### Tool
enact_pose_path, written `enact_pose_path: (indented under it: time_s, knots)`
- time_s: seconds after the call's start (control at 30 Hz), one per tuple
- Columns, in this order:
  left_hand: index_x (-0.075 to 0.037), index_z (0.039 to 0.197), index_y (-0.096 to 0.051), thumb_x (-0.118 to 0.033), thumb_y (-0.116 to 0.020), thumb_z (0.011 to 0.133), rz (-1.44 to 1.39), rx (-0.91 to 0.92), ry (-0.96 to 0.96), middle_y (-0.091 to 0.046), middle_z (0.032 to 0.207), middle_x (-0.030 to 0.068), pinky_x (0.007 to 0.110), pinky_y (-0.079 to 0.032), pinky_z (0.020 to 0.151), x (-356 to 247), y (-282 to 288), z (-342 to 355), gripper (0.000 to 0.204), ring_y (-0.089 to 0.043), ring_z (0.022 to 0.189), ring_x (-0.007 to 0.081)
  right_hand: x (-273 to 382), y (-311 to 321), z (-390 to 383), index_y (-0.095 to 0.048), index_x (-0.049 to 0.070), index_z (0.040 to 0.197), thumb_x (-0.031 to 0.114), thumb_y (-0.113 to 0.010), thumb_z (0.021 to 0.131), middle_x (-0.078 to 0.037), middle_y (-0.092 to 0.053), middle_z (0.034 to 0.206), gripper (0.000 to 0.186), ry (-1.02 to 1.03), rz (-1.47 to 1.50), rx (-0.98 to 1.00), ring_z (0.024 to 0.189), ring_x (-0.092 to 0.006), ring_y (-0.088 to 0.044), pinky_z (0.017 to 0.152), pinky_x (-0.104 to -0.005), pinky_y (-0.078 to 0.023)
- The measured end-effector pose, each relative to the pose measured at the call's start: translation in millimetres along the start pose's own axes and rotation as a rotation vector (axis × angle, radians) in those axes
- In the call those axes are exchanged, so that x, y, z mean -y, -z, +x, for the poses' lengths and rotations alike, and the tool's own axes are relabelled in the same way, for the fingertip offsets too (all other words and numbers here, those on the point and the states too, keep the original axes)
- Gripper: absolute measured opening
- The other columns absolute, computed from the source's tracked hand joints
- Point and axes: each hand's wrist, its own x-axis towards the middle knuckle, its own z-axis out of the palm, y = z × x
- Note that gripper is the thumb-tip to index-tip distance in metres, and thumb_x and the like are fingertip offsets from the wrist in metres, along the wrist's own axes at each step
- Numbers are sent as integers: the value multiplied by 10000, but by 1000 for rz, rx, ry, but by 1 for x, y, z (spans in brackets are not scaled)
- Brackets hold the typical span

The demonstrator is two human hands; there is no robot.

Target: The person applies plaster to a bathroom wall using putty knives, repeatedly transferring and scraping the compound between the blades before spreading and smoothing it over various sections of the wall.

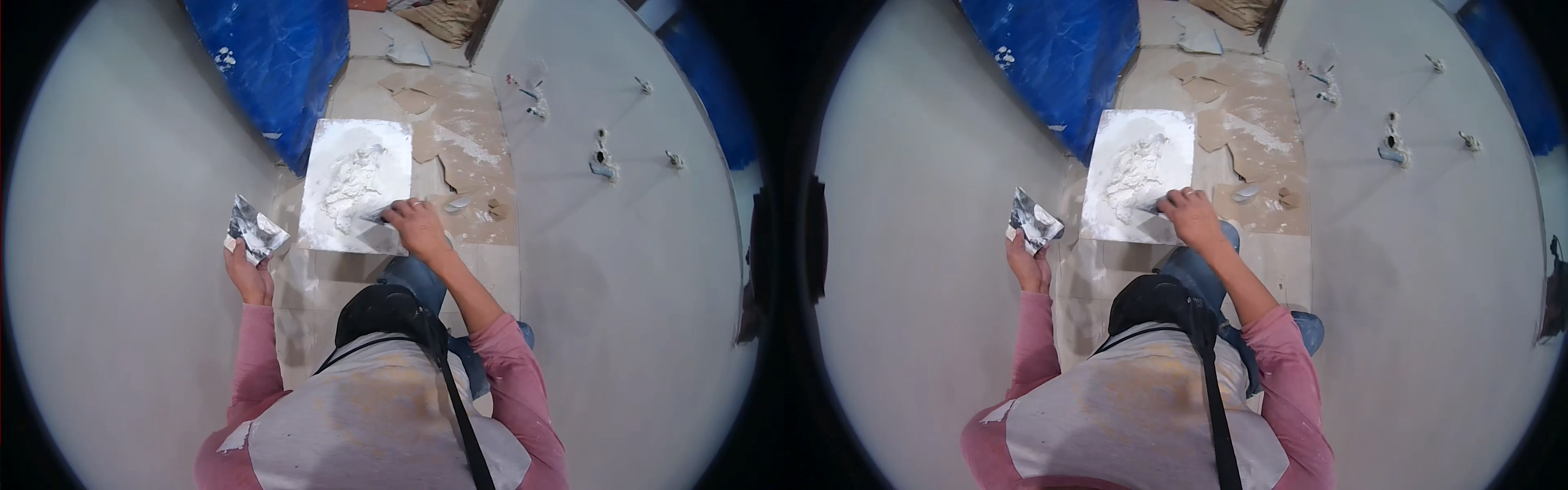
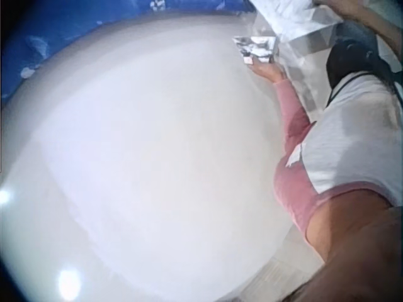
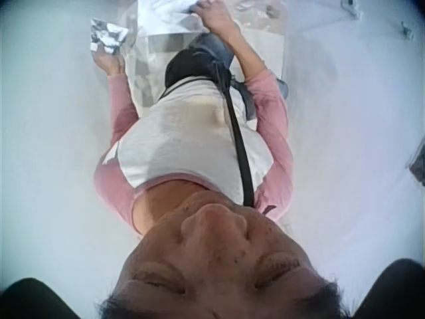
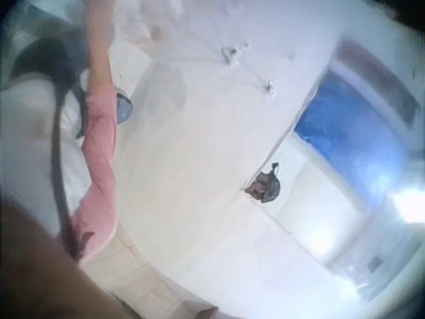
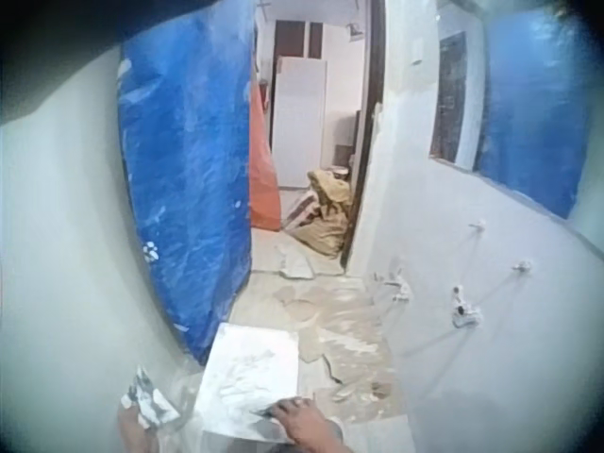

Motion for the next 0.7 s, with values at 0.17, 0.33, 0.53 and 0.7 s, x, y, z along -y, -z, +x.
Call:
enact_pose_path:
  time_s: [0.17, 0.33, 0.53, 0.7]
  knots:
    - [-93, 1225, -530, -192, -529, 1007, 32, -31, 64, -657, 1111, 74, 352, -585, 599, 21, 21, -5, 240, -687, 890, 199, 27, -48, 17, -665, 185, 1109, 176, -537, 888, -44, -609, 1082, 255, 326, 17, 68, 1097, -255, -573, 956, -408, -446]
    - [-108, 1235, -535, -191, -517, 1008, 42, -2, 139, -668, 1110, 62, 343, -581, 607, 32, 15, -10, 242, -694, 884, 195, 50, -86, 12, -653, 199, 1184, 192, -538, 907, -36, -607, 1100, 300, 266, 5, 128, 1141, -260, -553, 1013, -449, -410]
    - [-115, 1254, -523, -188, -506, 1006, 48, 28, 156, -653, 1143, 39, 352, -570, 623, 30, 6, -4, 259, -681, 916, 190, 46, -69, 24, -718, 213, 1035, 205, -588, 886, -7, -641, 1059, 197, 195, -64, 324, 1155, -241, -553, 1004, -450, -403]
    - [-114, 1250, -524, -194, -509, 1008, 50, 37, 150, -654, 1141, 41, 351, -572, 618, 26, 4, 2, 255, -682, 907, 190, 22, -48, 47, -721, 252, 975, 203, -578, 891, 20, -656, 1043, 172, 286, -166, 263, 1148, -216, -563, 978, -437, -410]
